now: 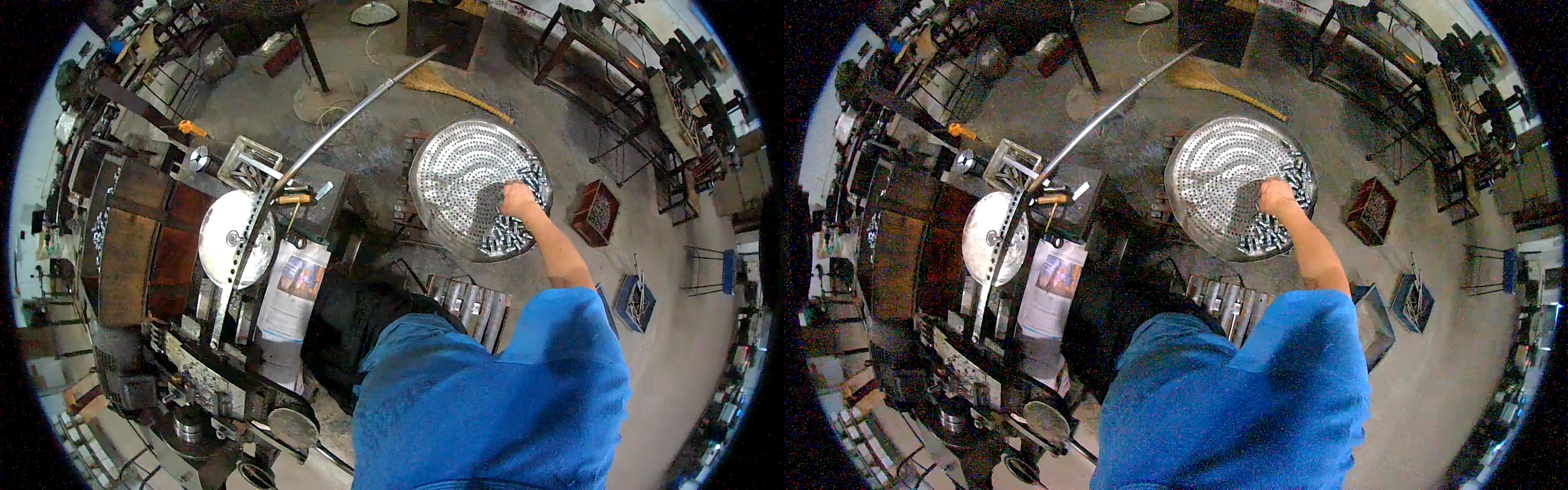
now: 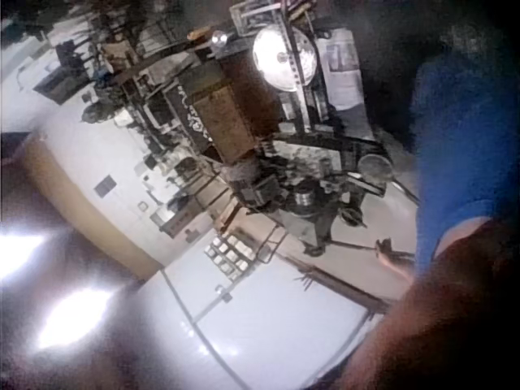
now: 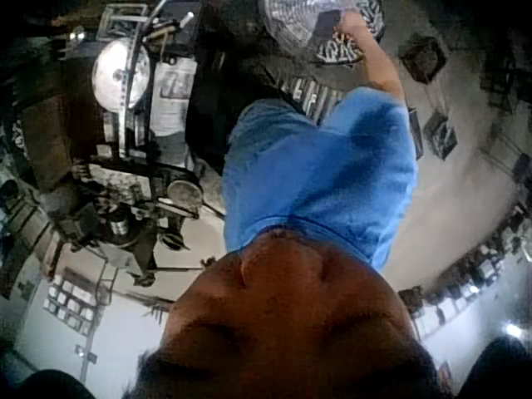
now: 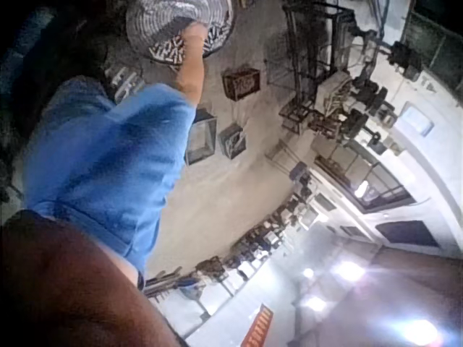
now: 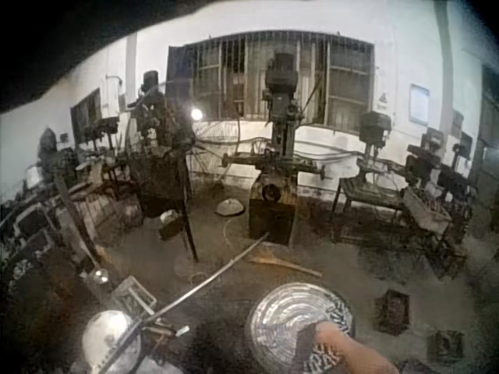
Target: The person operates a lathe to process metal parts, picking up individual pieces, inserting them into the machine, and placing the finished components into a collection tray.
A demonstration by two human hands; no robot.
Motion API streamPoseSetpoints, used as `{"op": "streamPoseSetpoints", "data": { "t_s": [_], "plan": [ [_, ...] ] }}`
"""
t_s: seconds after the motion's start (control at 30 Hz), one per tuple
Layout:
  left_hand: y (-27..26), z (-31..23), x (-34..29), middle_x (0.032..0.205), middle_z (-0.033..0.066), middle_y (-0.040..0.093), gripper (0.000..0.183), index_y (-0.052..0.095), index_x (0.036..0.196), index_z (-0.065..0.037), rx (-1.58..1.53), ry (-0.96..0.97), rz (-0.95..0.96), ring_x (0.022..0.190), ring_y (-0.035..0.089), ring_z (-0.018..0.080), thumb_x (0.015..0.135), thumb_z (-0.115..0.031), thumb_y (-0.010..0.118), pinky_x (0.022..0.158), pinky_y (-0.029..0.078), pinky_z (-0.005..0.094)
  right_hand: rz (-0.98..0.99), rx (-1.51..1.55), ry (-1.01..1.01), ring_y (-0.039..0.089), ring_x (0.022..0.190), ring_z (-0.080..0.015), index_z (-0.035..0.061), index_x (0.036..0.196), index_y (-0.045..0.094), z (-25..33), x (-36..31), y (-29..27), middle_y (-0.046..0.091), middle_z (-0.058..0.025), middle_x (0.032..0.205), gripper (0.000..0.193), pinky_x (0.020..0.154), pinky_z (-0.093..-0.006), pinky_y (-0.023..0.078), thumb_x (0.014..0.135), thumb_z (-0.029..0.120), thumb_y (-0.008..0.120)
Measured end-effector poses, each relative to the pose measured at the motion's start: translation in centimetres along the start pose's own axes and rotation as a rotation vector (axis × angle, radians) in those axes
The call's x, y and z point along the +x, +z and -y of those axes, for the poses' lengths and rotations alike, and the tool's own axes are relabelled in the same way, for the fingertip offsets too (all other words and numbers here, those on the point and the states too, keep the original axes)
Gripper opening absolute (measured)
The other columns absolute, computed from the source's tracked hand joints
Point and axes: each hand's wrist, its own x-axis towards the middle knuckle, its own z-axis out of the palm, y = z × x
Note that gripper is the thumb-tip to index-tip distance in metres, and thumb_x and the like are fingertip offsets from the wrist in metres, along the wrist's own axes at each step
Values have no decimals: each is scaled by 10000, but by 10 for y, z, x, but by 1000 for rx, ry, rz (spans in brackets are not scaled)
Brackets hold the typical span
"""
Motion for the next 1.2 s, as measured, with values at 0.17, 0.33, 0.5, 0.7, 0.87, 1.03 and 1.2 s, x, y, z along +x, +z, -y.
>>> {"op": "streamPoseSetpoints", "data": {
  "t_s": [0.17, 0.33, 0.5, 0.7, 0.87, 1.03, 1.2],
  "plan": [
    [-24, 22, -9, 540, 100, 527, 238, 525, 723, 8, -73, -31, -11, 437, 519, 189, 773, -193, 642, 427, 441, 334, -46, -25, -176, 589, 863, -306, 40, 811, 636, -8, 22, 11, 619, -169, 870, 260, 779, -390, 476, 619, 211, 595],
    [-76, 49, -26, 530, 96, 524, 252, 519, 706, -4, -224, 46, -10, 429, 515, 186, 775, -212, 645, 420, 431, 323, 126, -55, -164, 555, 994, -311, 36, 979, 599, 24, 25, -15, 595, -177, 1024, 422, 845, -411, 449, 631, 267, 656],
    [-61, 10, -65, 669, 149, 586, 290, 528, 884, 43, 678, 280, -267, 580, 594, 228, 726, -166, 654, 541, 478, 336, -355, -22, -264, 615, 806, -295, 62, 724, 653, 41, 51, 2, 640, -143, 802, 234, 741, -393, 476, 634, 274, 613],
    [-2, -172, -152, 820, 125, 647, 236, 593, 988, 38, -200, 589, -60, 712, 620, 164, 802, -107, 589, 642, 480, 277, -113, 762, -912, 618, 813, -276, 42, 851, 673, 251, -60, -130, 634, -136, 921, 303, 729, -326, 486, 574, 156, 629],
    [101, -240, -163, 785, 97, 641, 299, 582, 963, 55, -251, 700, 645, 678, 601, 134, 891, -225, 506, 653, 481, 276, -76, 929, -1939, 553, 924, -266, 67, 909, 667, 403, -228, -207, 576, -132, 1055, 384, 813, -346, 438, 535, 130, 608],
    [133, -240, -180, 749, 103, 625, 357, 578, 889, 35, -756, 472, 1063, 651, 617, 170, 897, -313, 496, 626, 484, 284, -68, 1002, -2122, 547, 908, -302, 42, 872, 649, 423, -300, -247, 561, -150, 1033, 361, 791, -347, 456, 515, 77, 602],
    [128, -225, -177, 635, 71, 597, 314, 596, 789, 16, -564, 608, 785, 574, 580, 130, 872, -282, 548, 544, 468, 270, -180, 745, -2151, 522, 931, -344, 19, 887, 620, 424, -304, -235, 524, -188, 1066, 362, 797, -401, 454, 539, 119, 611]
  ]
}}
